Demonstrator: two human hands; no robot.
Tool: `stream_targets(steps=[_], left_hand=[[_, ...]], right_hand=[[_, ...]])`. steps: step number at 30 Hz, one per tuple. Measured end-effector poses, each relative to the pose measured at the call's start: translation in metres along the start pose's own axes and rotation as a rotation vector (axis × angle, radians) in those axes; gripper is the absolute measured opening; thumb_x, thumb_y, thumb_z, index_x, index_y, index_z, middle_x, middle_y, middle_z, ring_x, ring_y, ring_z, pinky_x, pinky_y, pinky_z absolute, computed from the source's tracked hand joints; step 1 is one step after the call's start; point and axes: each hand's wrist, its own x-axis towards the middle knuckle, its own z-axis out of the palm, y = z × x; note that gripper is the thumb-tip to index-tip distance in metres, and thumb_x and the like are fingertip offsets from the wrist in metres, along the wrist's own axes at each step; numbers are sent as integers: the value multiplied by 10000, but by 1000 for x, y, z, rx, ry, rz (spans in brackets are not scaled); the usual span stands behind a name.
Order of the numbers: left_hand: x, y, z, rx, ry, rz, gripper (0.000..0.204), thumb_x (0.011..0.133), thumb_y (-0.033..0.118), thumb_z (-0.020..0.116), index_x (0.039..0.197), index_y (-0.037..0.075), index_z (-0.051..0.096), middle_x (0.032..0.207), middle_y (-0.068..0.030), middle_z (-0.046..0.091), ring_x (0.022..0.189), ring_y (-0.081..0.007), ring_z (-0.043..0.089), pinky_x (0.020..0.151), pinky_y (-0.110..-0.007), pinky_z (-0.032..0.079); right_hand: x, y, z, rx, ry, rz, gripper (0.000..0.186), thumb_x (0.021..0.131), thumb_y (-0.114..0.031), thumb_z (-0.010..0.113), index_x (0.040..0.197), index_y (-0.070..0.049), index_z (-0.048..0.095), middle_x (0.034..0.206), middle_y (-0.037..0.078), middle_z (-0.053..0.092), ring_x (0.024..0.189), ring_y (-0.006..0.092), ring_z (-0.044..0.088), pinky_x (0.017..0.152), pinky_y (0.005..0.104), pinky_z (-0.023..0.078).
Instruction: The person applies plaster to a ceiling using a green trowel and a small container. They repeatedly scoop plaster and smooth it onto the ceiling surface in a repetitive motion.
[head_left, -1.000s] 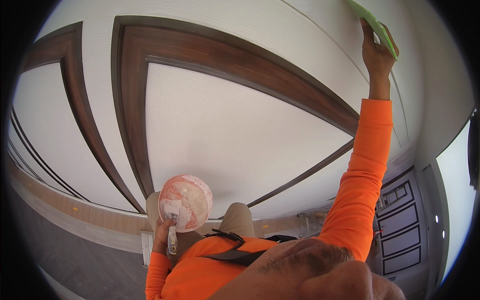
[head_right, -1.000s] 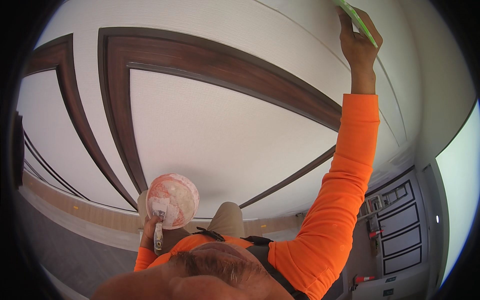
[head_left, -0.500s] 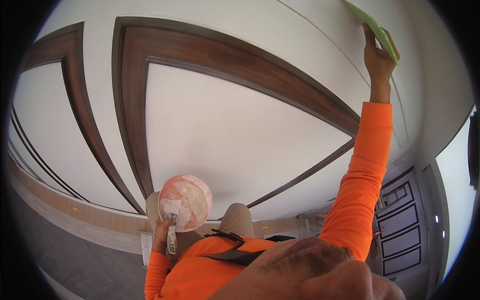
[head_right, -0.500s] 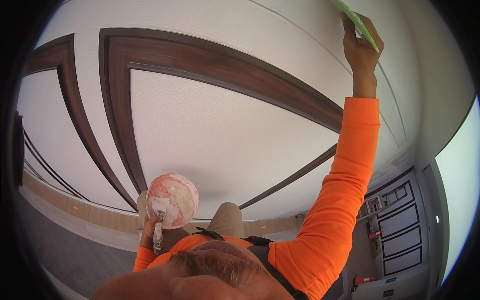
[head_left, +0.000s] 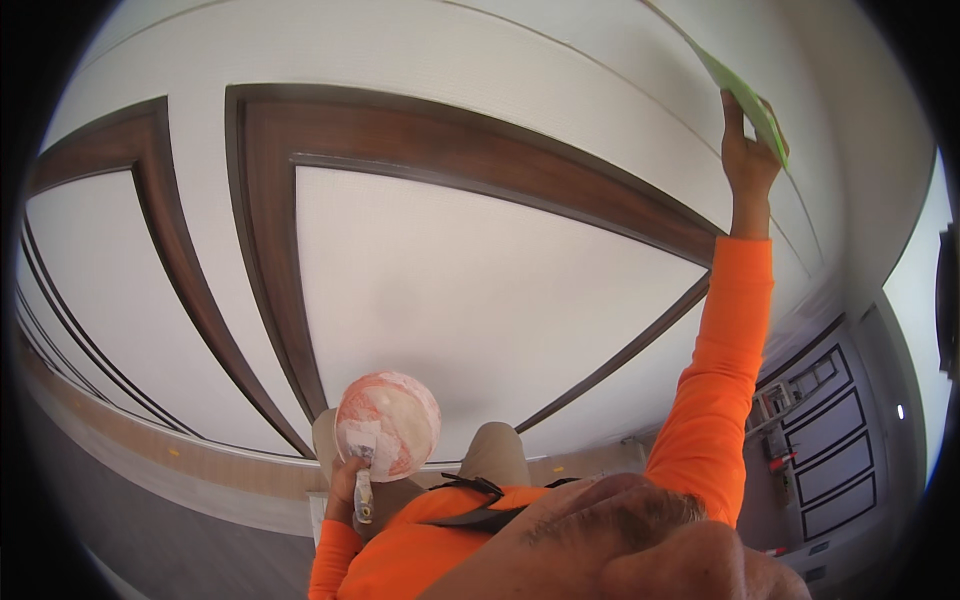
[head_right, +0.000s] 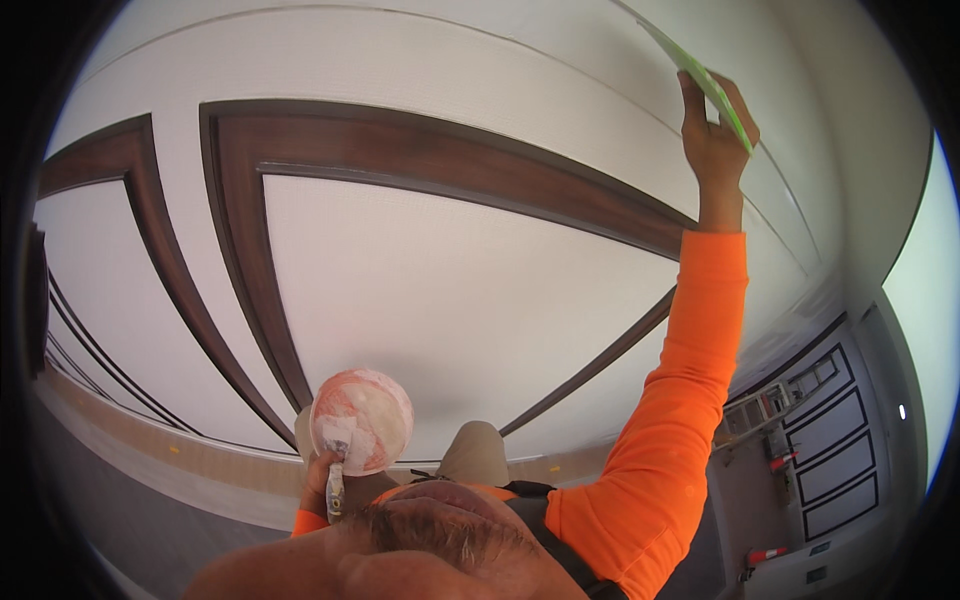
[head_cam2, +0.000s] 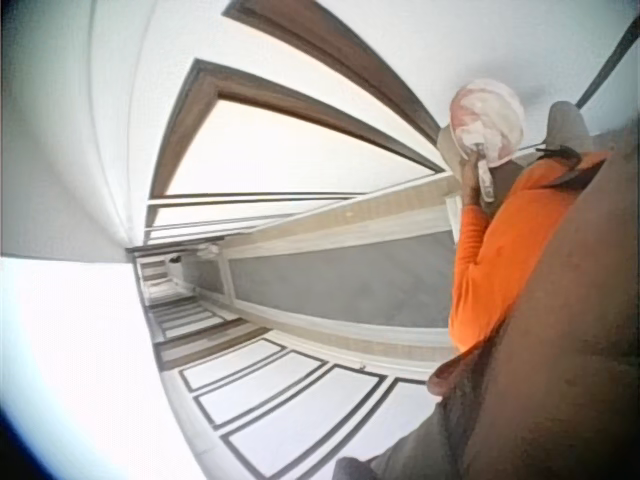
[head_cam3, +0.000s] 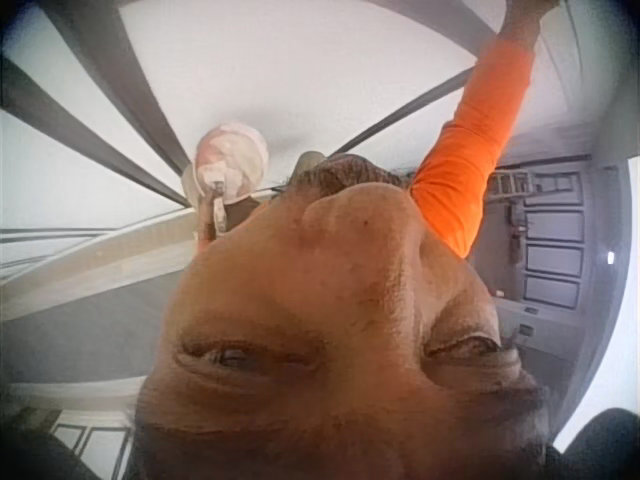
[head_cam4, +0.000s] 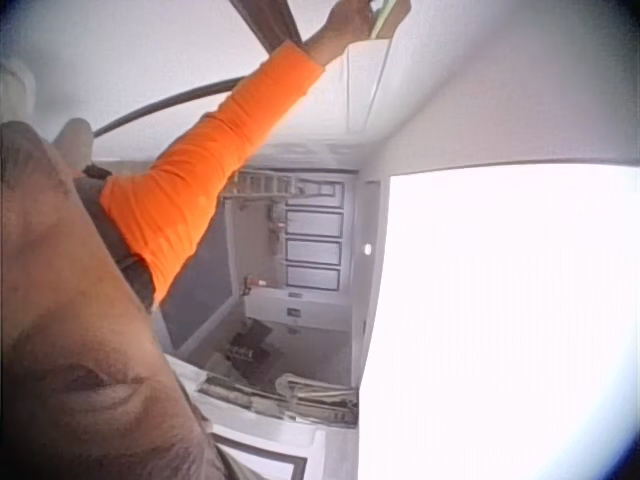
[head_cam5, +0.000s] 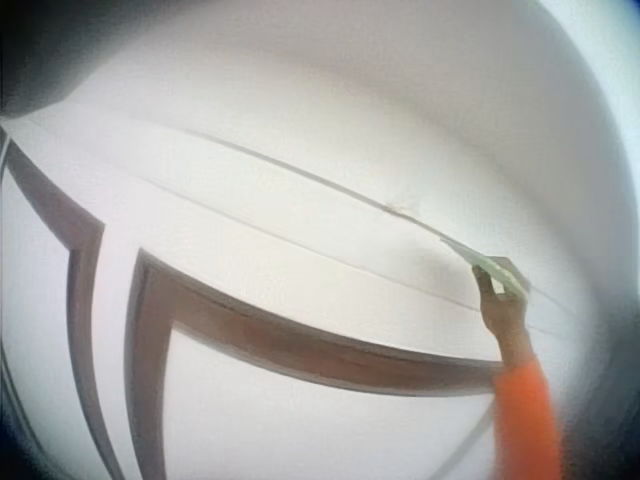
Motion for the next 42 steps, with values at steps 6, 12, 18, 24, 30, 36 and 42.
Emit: stream_targets(steps=[6,12,18,24,30,36,42], left_hand=[[5,-3,-5,62,51,-72,480,755,163,644,1184,-52,649,1004,-84,684,831,-212,647,753,-337,517],[22,-13,-10,81,0,-122,324,811,238,667,997,-27,683,816,-99,675,674,-213,650,630,-351,531],[17,-27,-22,-83,63,-98,355,816,266,665,1038,-12,671,768,-82,647,587,-192,622,499,-320,497],[9,-8,-15,31,61,-155,328,820,305,670,968,12,677,682,-53,613,505,-179,580,460,-320,463],[26,-33,-30,-30,24,-164,301,831,318,668,890,23,669,657,-53,602,487,-185,577,437,-315,449],[26,-39,-31,-119,-5,-201,304,833,316,666,965,43,660,662,-39,595,480,-172,569,433,-299,448],[17,-24,-19,-212,-50,-255,322,829,298,663,1027,44,651,674,-38,613,473,-167,561,428,-293,449]], right_hand=[[-87,-51,-32,-74,65,123,143,877,-35,793,1001,-3,729,944,106,749,818,219,720,777,309,562],[-230,-145,-43,448,-138,527,121,866,45,736,983,14,727,935,146,735,813,243,713,754,327,569],[-335,-255,-47,902,-375,1063,102,898,-1,731,996,29,727,914,126,739,800,175,684,747,299,549],[-345,-271,-78,947,-703,1106,133,925,-32,730,1036,42,727,937,93,748,852,144,677,794,288,540],[-351,-255,-84,961,-466,1300,167,925,-3,713,1088,33,729,1005,106,754,922,158,678,852,296,528],[-341,-243,-84,889,-472,1141,149,932,-18,715,1069,34,735,995,110,753,895,183,687,827,311,531],[-318,-240,-72,916,-427,1138,129,942,-25,705,1052,34,736,959,104,751,890,168,687,820,299,529]])
